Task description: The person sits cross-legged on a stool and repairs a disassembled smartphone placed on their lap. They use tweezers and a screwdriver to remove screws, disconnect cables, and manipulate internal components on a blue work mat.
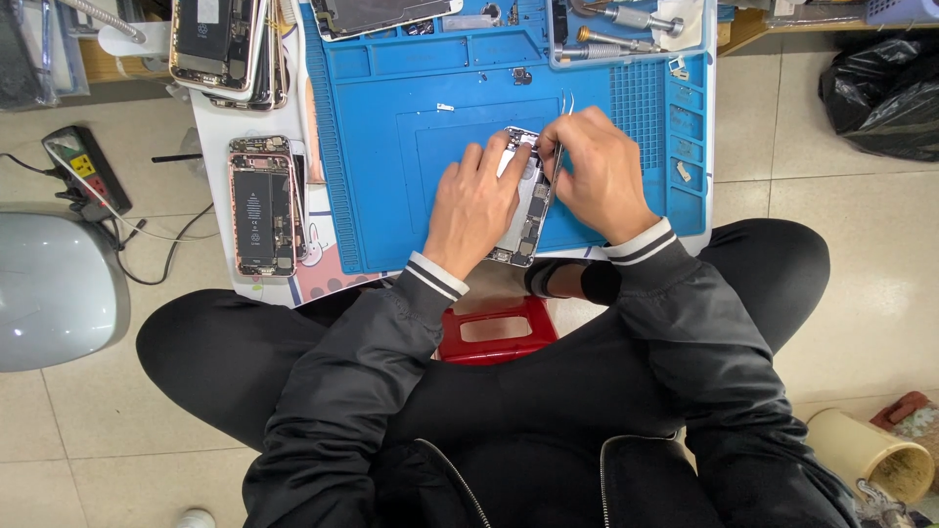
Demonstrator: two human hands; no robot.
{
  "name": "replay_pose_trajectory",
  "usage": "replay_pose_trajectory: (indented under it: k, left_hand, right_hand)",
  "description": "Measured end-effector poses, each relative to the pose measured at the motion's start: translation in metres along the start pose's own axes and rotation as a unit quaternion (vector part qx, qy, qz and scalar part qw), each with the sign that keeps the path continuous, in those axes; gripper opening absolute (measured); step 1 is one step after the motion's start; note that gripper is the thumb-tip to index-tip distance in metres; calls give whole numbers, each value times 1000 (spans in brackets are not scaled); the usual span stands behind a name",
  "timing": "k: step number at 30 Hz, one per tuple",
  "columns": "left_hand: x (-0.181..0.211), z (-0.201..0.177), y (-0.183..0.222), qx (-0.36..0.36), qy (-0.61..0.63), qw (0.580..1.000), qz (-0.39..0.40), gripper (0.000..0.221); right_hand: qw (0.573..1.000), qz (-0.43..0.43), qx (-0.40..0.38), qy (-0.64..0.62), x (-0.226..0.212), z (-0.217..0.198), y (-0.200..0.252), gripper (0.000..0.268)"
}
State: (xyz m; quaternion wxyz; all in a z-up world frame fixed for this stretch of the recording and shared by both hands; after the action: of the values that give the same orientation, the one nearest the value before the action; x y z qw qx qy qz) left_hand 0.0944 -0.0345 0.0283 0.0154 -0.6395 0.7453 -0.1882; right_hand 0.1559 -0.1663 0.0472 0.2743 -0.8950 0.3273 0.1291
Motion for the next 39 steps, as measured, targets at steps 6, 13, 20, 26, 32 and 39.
replay_pose_trajectory:
  k: [6,13,20,26,32,39]
  left_hand:
    - [-1,1,0,-8,13,1000,-4,32]
    - [1,5,0,-2,-2,1000,0,33]
    - [8,4,2,28,-76,997,20,30]
    - [12,1,3,47,-131,990,25,27]
    - [16,0,3,48,-181,982,35,28]
    - [13,-5,5,54,-131,989,40,27]
  right_hand:
    - [1000,0,-2,8,1,2,1,25]
    - [999,33,11,-8,6,-12,-3,20]
    - [994,83,37,-64,17,-13,0,22]
    - [993,100,13,-63,15,-4,1,24]
    - [993,108,-5,-43,14,-3,2,27]
    - [996,92,-11,-15,10,-3,0,28]
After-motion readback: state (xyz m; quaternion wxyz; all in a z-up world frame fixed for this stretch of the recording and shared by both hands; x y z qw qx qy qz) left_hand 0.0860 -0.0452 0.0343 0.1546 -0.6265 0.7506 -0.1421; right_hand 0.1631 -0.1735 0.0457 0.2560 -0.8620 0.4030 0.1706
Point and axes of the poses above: each hand's wrist, its own y-axis away from the middle knuckle, its own z-axis out of the palm, x = y × z, the point moved 7 cm from there along -y, towards the middle knuckle, and after that the axes turned 8 degrees about -z, right-handed, at the moved point
